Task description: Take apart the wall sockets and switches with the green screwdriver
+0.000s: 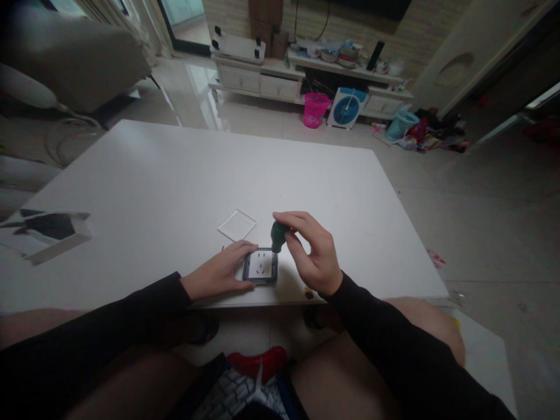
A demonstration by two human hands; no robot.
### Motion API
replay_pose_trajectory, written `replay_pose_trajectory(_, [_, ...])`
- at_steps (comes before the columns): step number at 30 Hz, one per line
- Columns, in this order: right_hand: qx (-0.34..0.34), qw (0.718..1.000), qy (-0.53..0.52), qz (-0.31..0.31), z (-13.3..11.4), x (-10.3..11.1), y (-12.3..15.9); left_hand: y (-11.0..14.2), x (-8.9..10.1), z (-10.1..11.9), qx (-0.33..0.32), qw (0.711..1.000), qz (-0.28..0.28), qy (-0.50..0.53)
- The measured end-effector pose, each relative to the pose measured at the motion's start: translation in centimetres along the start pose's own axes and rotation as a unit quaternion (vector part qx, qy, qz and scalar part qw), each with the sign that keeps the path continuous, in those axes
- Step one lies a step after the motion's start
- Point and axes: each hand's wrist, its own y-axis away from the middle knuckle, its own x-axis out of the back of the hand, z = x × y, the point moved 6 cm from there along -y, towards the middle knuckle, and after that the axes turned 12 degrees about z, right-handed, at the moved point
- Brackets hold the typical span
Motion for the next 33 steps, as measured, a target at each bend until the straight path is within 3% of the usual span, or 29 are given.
replay_pose_trajectory(20, [0.031, 0.998, 0.042, 0.042, 0.17, 0.34, -0.01, -0.03, 0.09, 0.15, 0.004, 1.0, -0.002, 0.002])
replay_pose_trajectory(26, [0.008, 1.0, 0.01, 0.013, 0.17, 0.03, 0.24, -0.1, 0.03, 0.23, 0.008, 1.0, -0.006, 0.004])
replay_pose_trajectory(33, [0.048, 0.997, 0.03, 0.05, -0.1, 0.47, -0.01, -0.03, -0.04, 0.1, 0.003, 1.0, -0.007, -0.005])
